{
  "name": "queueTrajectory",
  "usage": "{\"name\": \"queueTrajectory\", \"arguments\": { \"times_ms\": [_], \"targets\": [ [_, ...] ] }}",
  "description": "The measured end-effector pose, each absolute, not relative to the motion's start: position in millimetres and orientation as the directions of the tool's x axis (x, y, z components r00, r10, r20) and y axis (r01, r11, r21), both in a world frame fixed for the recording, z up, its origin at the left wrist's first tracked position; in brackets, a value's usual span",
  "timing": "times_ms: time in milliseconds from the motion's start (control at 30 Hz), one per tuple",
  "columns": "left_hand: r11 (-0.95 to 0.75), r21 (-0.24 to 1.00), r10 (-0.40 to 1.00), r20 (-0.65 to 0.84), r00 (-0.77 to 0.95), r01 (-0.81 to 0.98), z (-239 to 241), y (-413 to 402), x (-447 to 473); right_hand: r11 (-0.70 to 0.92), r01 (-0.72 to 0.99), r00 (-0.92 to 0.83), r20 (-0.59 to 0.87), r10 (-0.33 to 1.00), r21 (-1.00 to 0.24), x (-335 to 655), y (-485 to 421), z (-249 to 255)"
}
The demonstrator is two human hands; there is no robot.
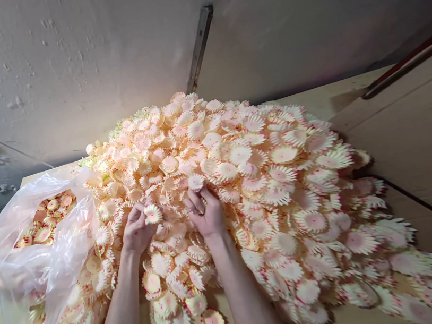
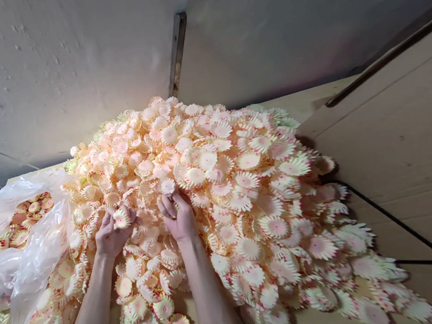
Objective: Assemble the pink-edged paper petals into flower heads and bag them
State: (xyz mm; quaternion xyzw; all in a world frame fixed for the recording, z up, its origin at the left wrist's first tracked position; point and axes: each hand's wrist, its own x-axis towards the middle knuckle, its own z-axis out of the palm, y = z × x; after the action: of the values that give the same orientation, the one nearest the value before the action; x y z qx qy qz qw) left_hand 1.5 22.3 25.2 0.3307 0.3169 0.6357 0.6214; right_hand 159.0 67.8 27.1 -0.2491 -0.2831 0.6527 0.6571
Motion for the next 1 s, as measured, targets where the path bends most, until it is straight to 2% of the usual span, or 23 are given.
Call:
{"name": "queueTrajectory", "arguments": {
  "times_ms": [100,200,333,467,600,800,1000],
  "targets": [
    [-0.046,0.784,0.997,-0.003,-0.078,-0.62,24,25,0,0.001,-0.706,-0.04,0.041,0.998,-0.708,160,69,29],
    [-0.05,0.803,0.987,-0.051,-0.152,-0.594,22,28,2,-0.068,-0.693,-0.127,0.028,0.992,-0.718,157,66,31],
    [-0.056,0.895,0.976,-0.044,-0.211,-0.443,18,29,6,-0.043,-0.701,-0.18,0.118,0.977,-0.712,156,63,31],
    [-0.071,0.966,0.988,0.034,-0.149,-0.249,19,27,7,-0.073,-0.563,-0.263,0.095,0.96,-0.824,154,60,27],
    [-0.064,0.966,0.997,0.05,-0.061,-0.25,22,27,6,-0.083,-0.381,-0.344,0.058,0.937,-0.921,149,59,27],
    [-0.011,0.964,1.0,0.004,-0.026,-0.265,21,26,4,-0.115,-0.377,-0.375,0.038,0.926,-0.919,148,59,24],
    [-0.037,0.965,0.998,0.025,-0.05,-0.261,17,26,4,-0.126,-0.373,-0.379,0.027,0.925,-0.919,147,58,25]
  ]
}}
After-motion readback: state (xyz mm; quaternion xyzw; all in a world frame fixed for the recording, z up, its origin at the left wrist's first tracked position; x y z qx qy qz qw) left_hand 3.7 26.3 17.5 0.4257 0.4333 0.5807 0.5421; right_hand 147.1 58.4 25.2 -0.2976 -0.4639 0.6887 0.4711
